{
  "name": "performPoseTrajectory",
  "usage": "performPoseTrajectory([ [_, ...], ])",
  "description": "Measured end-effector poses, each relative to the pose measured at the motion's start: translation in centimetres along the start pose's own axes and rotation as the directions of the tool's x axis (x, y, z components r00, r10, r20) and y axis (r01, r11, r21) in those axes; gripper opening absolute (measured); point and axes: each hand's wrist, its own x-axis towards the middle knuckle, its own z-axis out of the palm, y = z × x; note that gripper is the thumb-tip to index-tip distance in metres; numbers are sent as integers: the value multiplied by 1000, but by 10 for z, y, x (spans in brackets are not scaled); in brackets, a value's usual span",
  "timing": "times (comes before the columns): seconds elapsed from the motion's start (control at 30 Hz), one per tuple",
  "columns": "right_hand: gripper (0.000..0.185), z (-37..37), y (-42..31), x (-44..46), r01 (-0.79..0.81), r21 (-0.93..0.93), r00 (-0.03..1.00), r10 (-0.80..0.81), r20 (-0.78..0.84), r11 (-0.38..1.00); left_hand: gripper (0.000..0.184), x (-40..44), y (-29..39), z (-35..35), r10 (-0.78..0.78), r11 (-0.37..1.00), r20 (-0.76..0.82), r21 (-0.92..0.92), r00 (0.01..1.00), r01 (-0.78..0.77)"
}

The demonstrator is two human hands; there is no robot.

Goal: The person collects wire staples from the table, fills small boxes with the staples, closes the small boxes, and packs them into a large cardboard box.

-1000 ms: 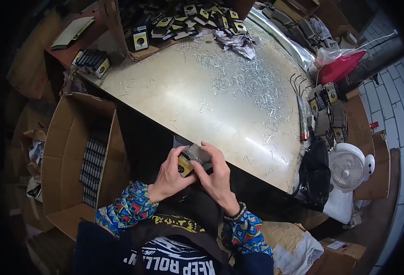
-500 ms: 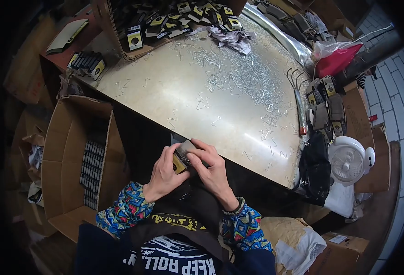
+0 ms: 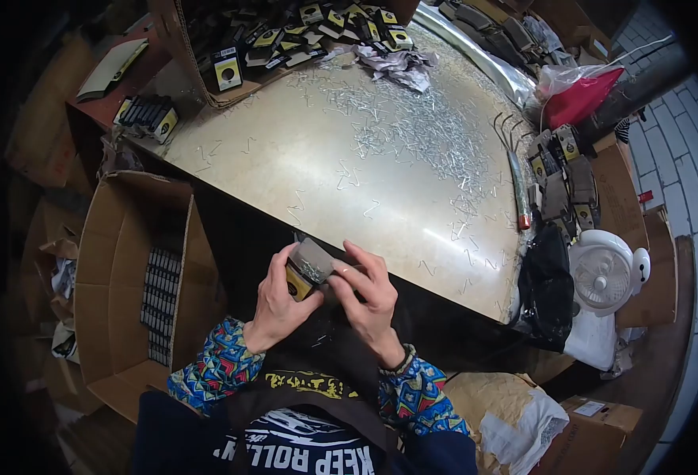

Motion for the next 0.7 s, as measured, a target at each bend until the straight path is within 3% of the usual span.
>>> performPoseTrajectory([
  [0.1, 36, 0, -7, 2, 219, -266, 966, -170, 193, 939, 80, 1, 3, 2, 158, 987, -25, -17, 987, -159],
  [0.13, 38, 2, -6, 1, 204, -237, 967, -157, 201, 950, 76, 0, 0, 4, 154, 988, 3, -20, 988, -154],
  [0.23, 41, 3, -3, -11, -105, 11, 974, 101, 204, 994, 69, -5, -10, 9, 106, 994, 76, -31, 991, -104],
  [0.27, 47, 10, 2, -14, -93, 117, 990, 80, 113, 989, 68, -6, -7, 7, 37, 995, 92, -100, 995, -28],
  [0.37, 56, 8, -2, -19, -329, 415, 944, 311, 111, 849, 67, -3, -1, 1, -98, 949, 180, -279, 979, 146],
  [0.43, 58, 8, 1, -17, -319, 446, 947, 302, 110, 836, 69, -1, -5, -3, -96, 908, 275, -370, 957, 197],
  [0.5, 55, 13, -2, -13, -330, 461, 937, 343, 57, 824, 71, 2, -2, -4, -78, 953, 300, -258, 951, 159],
  [0.53, 45, 13, -9, -12, -438, 468, 887, 452, 89, 767, 71, 2, -1, -3, -59, 969, 294, -213, 954, 125],
  [0.63, 33, 22, -5, -13, -349, 200, 936, 352, 24, 915, 75, -4, -6, 4, -57, 995, 220, -71, 974, 75],
  [0.7, 26, 24, -8, -13, -121, 96, 992, 118, 33, 988, 79, -4, -5, 5, -100, 995, 171, -2, 980, 102],
])
